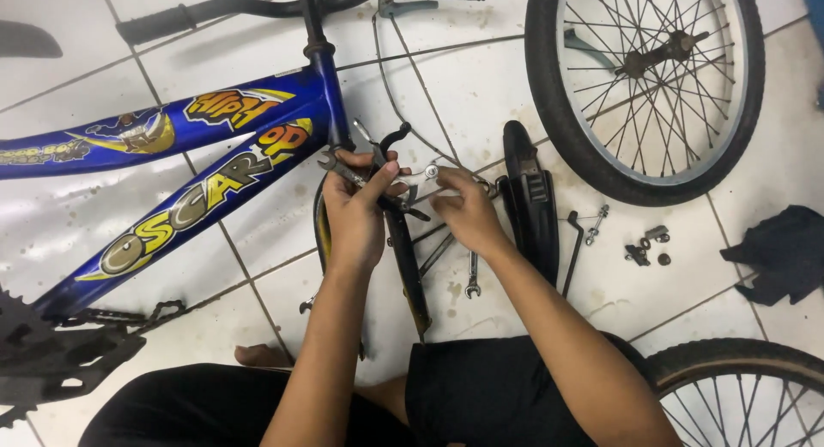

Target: The person is repairing a bicycle by adjusting the chain and tightening nuts on the frame using a wrench.

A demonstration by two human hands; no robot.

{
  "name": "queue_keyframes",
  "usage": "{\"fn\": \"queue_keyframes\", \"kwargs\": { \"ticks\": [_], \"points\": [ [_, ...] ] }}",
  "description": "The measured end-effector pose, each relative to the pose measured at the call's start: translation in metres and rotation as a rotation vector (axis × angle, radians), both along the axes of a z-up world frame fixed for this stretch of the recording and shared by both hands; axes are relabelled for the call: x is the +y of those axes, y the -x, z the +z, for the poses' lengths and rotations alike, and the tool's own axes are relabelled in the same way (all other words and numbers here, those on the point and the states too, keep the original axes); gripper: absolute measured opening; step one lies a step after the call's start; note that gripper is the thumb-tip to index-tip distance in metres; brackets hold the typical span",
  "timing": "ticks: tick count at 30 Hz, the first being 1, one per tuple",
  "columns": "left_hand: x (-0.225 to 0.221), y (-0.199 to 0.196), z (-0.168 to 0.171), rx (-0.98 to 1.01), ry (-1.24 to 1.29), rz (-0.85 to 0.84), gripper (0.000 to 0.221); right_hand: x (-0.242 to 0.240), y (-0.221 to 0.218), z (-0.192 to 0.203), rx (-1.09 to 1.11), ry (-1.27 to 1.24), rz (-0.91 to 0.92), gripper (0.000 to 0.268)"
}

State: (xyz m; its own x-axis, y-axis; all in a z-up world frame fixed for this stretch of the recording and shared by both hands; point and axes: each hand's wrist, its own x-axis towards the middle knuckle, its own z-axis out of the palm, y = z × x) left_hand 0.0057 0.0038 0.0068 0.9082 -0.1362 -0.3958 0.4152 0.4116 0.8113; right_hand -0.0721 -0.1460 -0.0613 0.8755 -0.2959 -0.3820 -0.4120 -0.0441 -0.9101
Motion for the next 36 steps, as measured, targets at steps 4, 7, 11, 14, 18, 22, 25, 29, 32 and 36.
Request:
{"fn": "queue_keyframes", "kwargs": {
  "ticks": [4,7,11,14,18,22,25,29,32,36],
  "points": [
    [0.003,-0.003,0.01,0.015,-0.022,0.004,0.03,0.007,-0.003,0.023,-0.023,0.09,0.05,0.046],
    [0.007,-0.004,0.015,0.02,-0.055,0.022,0.028,0.014,0.0,0.021,-0.073,0.345,0.186,0.045],
    [0.008,-0.008,0.016,0.038,-0.059,0.064,0.028,0.031,-0.002,0.003,-0.151,0.511,0.294,0.037],
    [0.007,-0.007,0.017,0.053,-0.06,0.062,0.028,0.034,-0.004,-0.015,-0.166,0.57,0.257,0.035],
    [0.005,-0.007,0.018,0.061,-0.03,0.057,0.029,0.04,-0.008,-0.04,-0.157,0.565,0.189,0.027],
    [0.007,-0.008,0.01,0.075,-0.01,0.054,0.029,0.042,-0.005,-0.048,-0.102,0.577,0.195,0.027],
    [0.006,-0.008,0.013,0.071,-0.003,0.036,0.026,0.035,-0.007,-0.033,-0.095,0.528,0.196,0.033],
    [0.004,-0.007,0.02,0.025,-0.04,-0.034,0.021,0.006,-0.014,0.003,-0.106,0.125,-0.14,0.029],
    [0.0,-0.002,0.011,0.013,-0.038,-0.088,0.022,-0.014,-0.009,0.05,-0.221,-0.053,-0.347,0.032],
    [-0.006,0.004,0.006,0.001,-0.029,-0.178,0.024,-0.027,0.003,0.099,-0.263,-0.122,-0.392,0.038]
  ]
}}
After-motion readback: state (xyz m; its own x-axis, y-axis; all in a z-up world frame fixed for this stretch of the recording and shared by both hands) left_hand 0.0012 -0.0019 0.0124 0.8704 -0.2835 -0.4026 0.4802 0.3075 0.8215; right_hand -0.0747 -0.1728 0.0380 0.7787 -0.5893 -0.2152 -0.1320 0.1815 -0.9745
